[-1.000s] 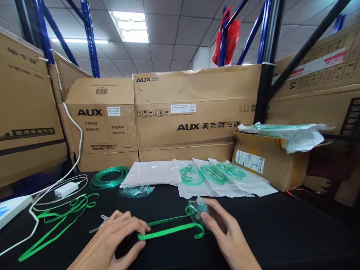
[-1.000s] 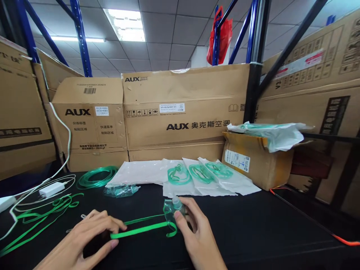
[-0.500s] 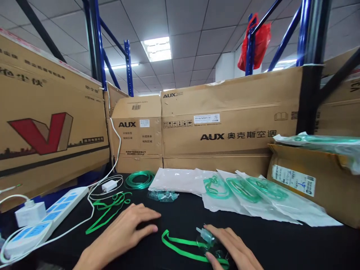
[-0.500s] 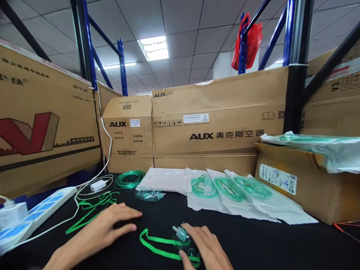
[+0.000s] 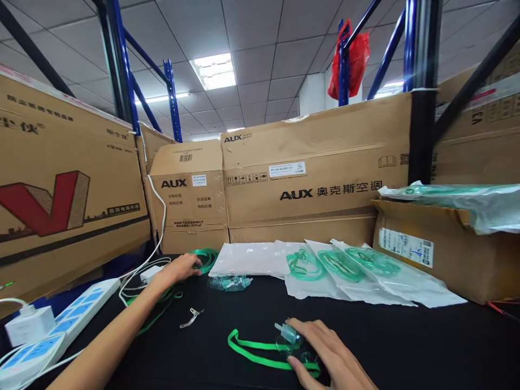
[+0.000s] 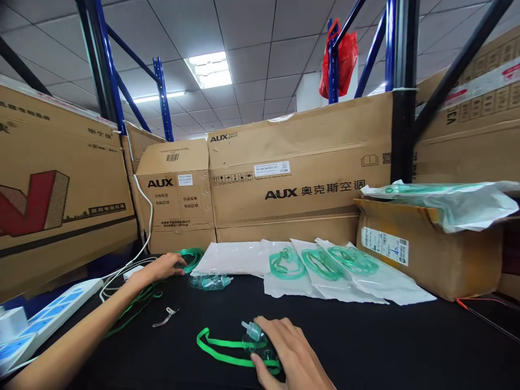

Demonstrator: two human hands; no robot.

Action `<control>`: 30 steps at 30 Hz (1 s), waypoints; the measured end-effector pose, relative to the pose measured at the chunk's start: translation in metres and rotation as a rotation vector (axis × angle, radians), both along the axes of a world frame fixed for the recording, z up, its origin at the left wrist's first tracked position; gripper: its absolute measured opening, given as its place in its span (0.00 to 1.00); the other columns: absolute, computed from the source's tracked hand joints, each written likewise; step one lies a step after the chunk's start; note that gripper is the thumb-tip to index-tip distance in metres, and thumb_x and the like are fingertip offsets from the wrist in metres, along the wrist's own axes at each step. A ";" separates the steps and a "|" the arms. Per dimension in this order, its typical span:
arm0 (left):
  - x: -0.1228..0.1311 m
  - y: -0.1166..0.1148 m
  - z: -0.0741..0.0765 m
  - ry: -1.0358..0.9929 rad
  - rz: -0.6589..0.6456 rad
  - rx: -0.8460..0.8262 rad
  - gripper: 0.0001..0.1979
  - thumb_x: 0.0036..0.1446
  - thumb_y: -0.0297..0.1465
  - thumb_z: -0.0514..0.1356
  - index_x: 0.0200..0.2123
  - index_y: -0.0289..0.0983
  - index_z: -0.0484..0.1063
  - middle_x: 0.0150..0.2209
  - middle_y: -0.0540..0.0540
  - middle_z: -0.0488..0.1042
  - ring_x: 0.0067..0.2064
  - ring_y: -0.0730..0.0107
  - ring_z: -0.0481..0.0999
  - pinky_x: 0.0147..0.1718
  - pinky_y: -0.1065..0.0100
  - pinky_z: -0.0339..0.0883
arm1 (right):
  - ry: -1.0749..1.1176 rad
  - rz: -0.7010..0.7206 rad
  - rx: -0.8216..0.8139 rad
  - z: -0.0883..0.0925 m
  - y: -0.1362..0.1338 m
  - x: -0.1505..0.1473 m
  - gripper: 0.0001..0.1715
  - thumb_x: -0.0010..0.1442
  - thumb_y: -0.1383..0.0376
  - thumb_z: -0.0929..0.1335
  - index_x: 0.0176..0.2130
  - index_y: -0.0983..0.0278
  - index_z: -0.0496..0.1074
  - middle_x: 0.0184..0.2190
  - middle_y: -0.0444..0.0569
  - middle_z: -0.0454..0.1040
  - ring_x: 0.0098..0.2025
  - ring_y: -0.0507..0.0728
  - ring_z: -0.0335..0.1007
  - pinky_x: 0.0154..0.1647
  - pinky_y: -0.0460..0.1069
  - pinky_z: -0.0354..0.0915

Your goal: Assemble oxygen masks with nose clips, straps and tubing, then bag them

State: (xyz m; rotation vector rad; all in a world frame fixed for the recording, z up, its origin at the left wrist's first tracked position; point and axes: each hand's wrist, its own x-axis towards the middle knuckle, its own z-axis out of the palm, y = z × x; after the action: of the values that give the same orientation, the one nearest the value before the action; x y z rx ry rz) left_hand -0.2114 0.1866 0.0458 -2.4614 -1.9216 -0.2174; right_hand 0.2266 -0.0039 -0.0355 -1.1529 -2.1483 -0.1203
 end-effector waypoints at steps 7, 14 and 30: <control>-0.020 0.005 0.011 -0.242 0.023 -0.024 0.14 0.71 0.37 0.64 0.53 0.35 0.76 0.52 0.43 0.79 0.48 0.58 0.82 0.47 0.53 0.78 | -0.005 -0.040 -0.052 0.005 -0.008 -0.003 0.28 0.68 0.58 0.71 0.65 0.54 0.73 0.59 0.53 0.81 0.62 0.70 0.77 0.63 0.64 0.73; -0.034 0.004 0.030 -0.578 0.111 0.002 0.14 0.72 0.38 0.63 0.53 0.35 0.75 0.50 0.43 0.79 0.46 0.59 0.82 0.45 0.55 0.79 | 0.012 -0.009 -0.080 0.001 -0.006 -0.004 0.27 0.69 0.58 0.69 0.65 0.56 0.73 0.58 0.54 0.81 0.61 0.72 0.77 0.63 0.68 0.72; -0.018 0.001 0.043 -0.910 0.292 0.051 0.13 0.71 0.36 0.64 0.53 0.35 0.75 0.50 0.43 0.79 0.45 0.61 0.82 0.43 0.57 0.80 | -0.003 -0.022 -0.109 0.003 -0.008 -0.003 0.27 0.69 0.57 0.69 0.65 0.56 0.72 0.59 0.54 0.80 0.62 0.72 0.75 0.63 0.69 0.72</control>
State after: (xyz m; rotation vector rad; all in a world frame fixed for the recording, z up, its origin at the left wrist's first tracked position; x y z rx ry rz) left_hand -0.2294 0.1873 0.0892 -2.1614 -2.4408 -1.5619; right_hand 0.2233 -0.0115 -0.0329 -1.2397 -2.1679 -0.0152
